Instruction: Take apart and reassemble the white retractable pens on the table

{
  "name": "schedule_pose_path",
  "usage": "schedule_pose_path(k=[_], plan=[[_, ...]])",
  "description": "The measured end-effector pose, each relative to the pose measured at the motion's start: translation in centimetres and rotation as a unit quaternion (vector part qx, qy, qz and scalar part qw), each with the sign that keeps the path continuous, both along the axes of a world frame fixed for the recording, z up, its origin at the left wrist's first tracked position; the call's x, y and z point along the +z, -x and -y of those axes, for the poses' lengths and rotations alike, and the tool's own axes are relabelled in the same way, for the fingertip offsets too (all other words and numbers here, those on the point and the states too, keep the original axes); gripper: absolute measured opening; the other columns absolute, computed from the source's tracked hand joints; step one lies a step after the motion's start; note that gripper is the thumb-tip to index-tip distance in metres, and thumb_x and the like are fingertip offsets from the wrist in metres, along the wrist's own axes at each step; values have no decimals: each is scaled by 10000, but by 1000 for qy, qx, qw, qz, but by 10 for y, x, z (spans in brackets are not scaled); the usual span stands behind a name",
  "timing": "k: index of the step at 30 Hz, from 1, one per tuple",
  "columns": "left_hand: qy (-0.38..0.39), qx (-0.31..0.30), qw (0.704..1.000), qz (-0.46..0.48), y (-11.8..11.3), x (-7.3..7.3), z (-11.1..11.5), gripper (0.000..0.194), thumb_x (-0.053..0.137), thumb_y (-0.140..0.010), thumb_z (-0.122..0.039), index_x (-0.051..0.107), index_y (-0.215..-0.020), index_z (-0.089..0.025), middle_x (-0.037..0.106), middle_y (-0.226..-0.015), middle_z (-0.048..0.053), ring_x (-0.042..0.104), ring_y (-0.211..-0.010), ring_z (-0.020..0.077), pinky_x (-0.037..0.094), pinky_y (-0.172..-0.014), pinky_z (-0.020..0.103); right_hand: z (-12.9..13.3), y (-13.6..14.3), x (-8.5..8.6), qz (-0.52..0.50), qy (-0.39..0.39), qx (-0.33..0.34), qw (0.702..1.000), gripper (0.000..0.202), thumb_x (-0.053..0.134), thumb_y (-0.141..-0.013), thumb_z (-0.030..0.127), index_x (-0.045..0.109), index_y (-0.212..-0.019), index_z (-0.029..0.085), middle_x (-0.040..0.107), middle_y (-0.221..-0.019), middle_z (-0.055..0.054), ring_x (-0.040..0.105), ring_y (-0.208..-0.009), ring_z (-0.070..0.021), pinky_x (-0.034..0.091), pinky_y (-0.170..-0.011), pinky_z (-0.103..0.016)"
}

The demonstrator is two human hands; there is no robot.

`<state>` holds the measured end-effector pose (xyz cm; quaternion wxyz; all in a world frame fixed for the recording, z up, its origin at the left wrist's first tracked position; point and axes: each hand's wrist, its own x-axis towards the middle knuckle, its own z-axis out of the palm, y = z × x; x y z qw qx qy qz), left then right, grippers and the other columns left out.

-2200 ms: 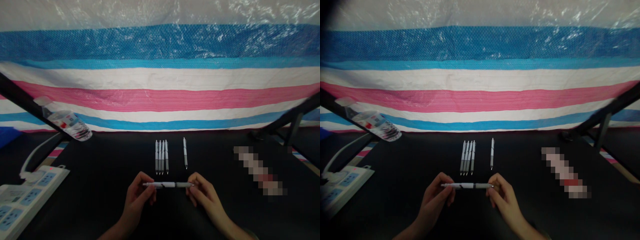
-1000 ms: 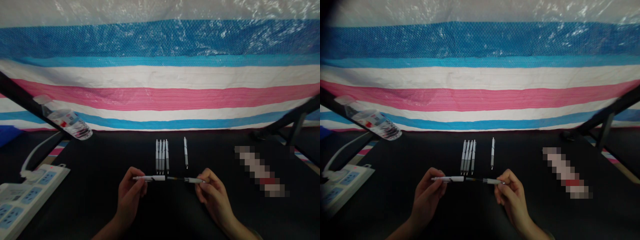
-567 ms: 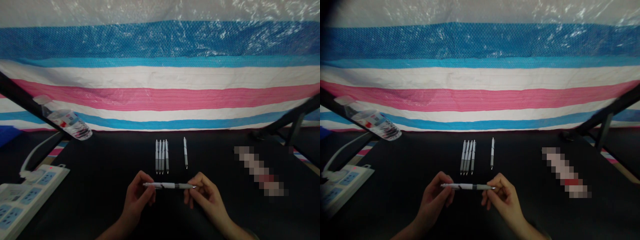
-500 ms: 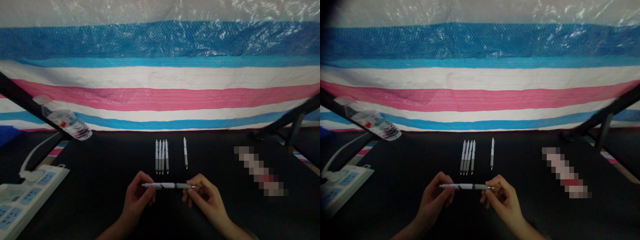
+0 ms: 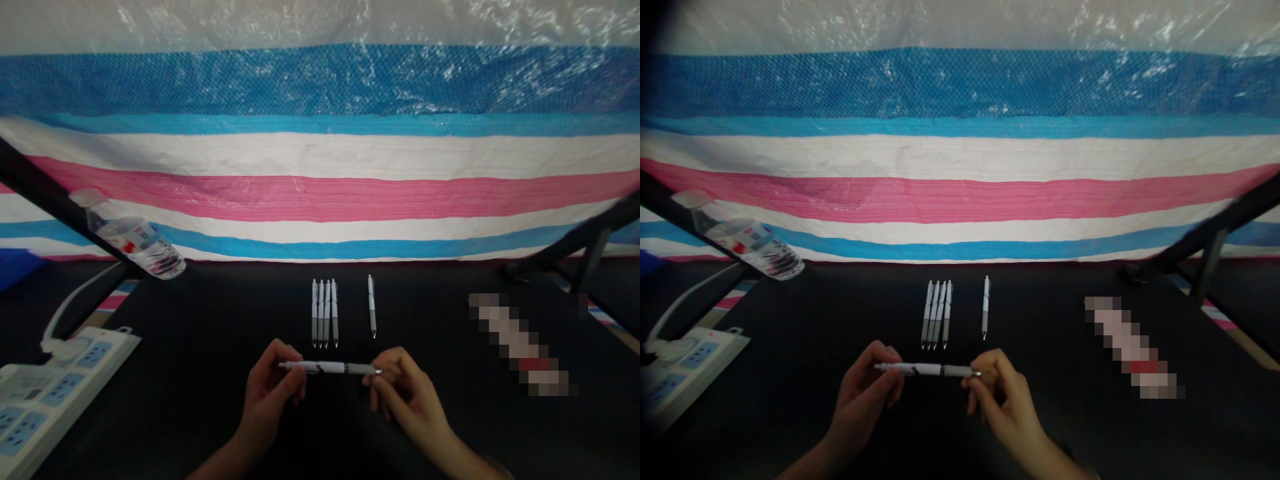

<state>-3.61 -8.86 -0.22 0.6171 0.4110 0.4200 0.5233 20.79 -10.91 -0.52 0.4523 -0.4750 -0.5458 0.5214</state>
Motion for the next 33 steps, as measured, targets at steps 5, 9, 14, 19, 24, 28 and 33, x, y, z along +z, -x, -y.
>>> schedule_pose_path(k=[5,9,14,19,24,28,33], plan=[[9,-7,1000,3,-1,1,0,285,771,-852,-430,634,-845,-180,600,-626,-31,521,-517,92,403,-470,179,-1,-4,5,101,-25,28,994,441,472,-1040,464,627,-726,195,646,-573,-9,619,-499,-130,443,-496,-221],[16,-8,1000,5,-2,0,1,306,786,-833,-443,628,-838,-181,600,-610,-34,512,-494,87,388,-455,178,0,-4,5,81,-29,32,996,315,490,-1028,483,633,-1045,202,683,-661,0,632,-516,-137,460,-513,-231],[19,-2,1000,0,-3,1,1,304,792,-830,-436,632,-836,-178,601,-625,-30,528,-508,94,403,-456,182,-1,-1,3,87,-24,-4,996,283,557,-994,497,576,-957,218,699,-710,-5,639,-516,-132,471,-517,-225],[16,-15,1000,9,-2,-1,2,288,786,-838,-426,637,-855,-182,602,-658,-31,528,-509,86,404,-456,176,0,-5,7,146,-49,43,987,512,421,-1048,499,593,-673,196,601,-561,-2,589,-507,-127,416,-507,-223],[14,-18,1000,3,-2,-2,1,286,785,-840,-426,634,-855,-183,605,-653,-31,523,-511,88,410,-464,178,0,-4,9,91,-3,75,993,521,361,-1055,536,596,-738,195,594,-566,8,555,-477,-123,390,-485,-226],[12,-14,1000,-7,0,-1,1,285,775,-849,-428,630,-859,-183,608,-648,-26,526,-514,96,406,-464,183,0,-4,9,136,-33,69,988,417,449,-1033,520,602,-821,195,574,-651,18,529,-536,-121,383,-527,-228],[9,-23,999,-25,1,0,1,270,763,-860,-414,633,-877,-178,609,-658,-15,529,-526,106,409,-475,197,-2,-6,7,166,-23,78,983,561,393,-1036,558,572,-650,193,504,-585,21,489,-534,-123,341,-529,-238]])
